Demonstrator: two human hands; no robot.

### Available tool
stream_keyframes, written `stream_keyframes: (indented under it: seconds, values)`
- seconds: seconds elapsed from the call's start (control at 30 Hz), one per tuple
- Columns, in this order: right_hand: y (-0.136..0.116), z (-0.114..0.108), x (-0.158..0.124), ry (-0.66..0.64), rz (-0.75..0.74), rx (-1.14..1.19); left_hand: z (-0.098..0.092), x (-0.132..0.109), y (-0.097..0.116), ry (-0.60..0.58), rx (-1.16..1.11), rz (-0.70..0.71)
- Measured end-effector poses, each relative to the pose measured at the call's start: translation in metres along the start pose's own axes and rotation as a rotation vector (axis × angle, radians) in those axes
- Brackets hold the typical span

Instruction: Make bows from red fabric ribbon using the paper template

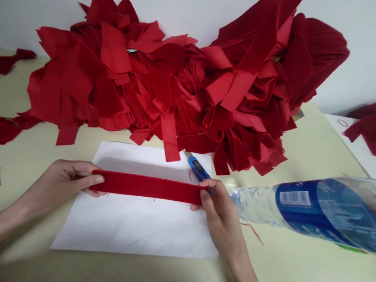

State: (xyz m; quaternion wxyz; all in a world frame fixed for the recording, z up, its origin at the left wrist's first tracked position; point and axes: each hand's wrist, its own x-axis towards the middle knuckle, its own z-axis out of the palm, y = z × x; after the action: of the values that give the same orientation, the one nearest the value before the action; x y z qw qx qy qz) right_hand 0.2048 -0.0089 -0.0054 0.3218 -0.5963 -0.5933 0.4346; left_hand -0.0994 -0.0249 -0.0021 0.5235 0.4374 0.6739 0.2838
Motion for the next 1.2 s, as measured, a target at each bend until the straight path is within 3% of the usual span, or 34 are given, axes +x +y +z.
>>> stream_keyframes:
  seconds: [0.13, 0.33, 0.43, 0.6, 0.8, 0.9, 1.1, 1.2]
  values:
    - [0.003, 0.001, 0.003, -0.001, 0.023, 0.124, 0.001, -0.002, -0.001, 0.007, 0.017, 0.026]
    - [0.004, -0.004, 0.0, 0.12, 0.125, 0.163, 0.001, -0.005, 0.001, 0.032, 0.048, 0.037]
    - [0.004, -0.008, 0.0, 0.123, 0.189, 0.285, -0.002, -0.005, 0.001, -0.005, 0.04, 0.024]
    - [0.004, -0.01, -0.002, 0.119, 0.17, 0.406, -0.006, -0.003, 0.002, -0.061, -0.024, 0.002]
    - [0.001, -0.002, -0.013, 0.264, 0.105, 0.019, -0.011, -0.007, -0.002, -0.147, -0.04, -0.024]
    - [-0.001, 0.005, -0.014, 0.19, 0.05, -0.08, -0.017, -0.008, -0.006, -0.164, -0.042, -0.066]
    - [0.003, 0.004, -0.009, -0.124, -0.026, -0.256, -0.036, -0.007, -0.012, -0.212, -0.038, -0.091]
    - [-0.002, -0.001, -0.013, -0.015, -0.068, -0.406, -0.04, -0.01, -0.009, -0.197, -0.017, -0.099]
